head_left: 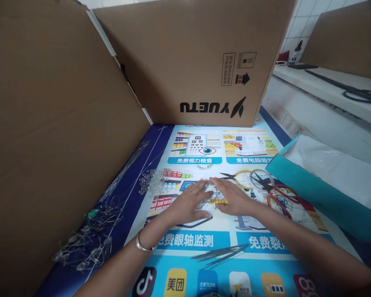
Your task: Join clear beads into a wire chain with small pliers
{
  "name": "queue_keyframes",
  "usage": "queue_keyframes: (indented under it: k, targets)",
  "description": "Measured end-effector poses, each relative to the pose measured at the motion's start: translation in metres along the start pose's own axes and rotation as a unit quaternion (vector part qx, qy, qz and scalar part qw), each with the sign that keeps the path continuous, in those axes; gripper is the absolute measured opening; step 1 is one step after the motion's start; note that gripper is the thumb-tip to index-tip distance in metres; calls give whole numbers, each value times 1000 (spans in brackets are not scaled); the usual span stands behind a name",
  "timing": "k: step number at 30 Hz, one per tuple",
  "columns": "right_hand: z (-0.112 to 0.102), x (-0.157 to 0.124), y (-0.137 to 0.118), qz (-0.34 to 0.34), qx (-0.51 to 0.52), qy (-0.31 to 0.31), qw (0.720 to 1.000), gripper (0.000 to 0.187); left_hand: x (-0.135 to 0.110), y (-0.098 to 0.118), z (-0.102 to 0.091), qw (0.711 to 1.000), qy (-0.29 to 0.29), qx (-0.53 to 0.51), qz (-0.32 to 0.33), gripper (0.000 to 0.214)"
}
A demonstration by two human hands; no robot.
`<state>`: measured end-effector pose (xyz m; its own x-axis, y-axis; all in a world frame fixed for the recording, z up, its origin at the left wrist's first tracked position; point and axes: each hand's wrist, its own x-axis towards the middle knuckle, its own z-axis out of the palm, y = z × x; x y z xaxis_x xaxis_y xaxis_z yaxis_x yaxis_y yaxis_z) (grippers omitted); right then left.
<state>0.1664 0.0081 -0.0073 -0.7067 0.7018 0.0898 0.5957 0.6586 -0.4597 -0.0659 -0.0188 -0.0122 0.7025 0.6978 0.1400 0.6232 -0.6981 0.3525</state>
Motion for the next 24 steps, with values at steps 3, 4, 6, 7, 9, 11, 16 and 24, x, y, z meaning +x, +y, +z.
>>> queue_keyframes:
  k: [3, 4, 6, 7, 9, 11, 16, 24]
  targets:
    - [0, 4, 3, -11, 16, -8, 1000, 88, 1, 0, -1, 1000, -8, 0, 0, 70]
    - [0, 5, 4, -12, 20, -9, 1000, 89, 2, 0, -1, 1000, -10, -1, -2, 70]
    - [2, 6, 5, -10, 27, -9, 1000, 89, 2, 1, -1, 1000, -9, -3, -4, 70]
    - [2, 6, 6, -8, 32, -8, 999, 89, 2, 1, -1, 1000, -9, -4, -4, 70]
    - [3, 5, 6, -2, 40, -5, 999, 90, 2, 1, -1, 1000, -9, -5, -5, 70]
    - [3, 4, 6, 1, 49, -1, 999, 91, 2, 1, -1, 1000, -9, -7, -8, 69]
    - [0, 6, 3, 3, 71, 5, 997, 97, 4, 0, -3, 1000, -11, -11, -5, 70]
    - [0, 13, 4, -25, 82, -18, 996, 97, 6, 1, -7, 1000, -5, -23, 1, 69]
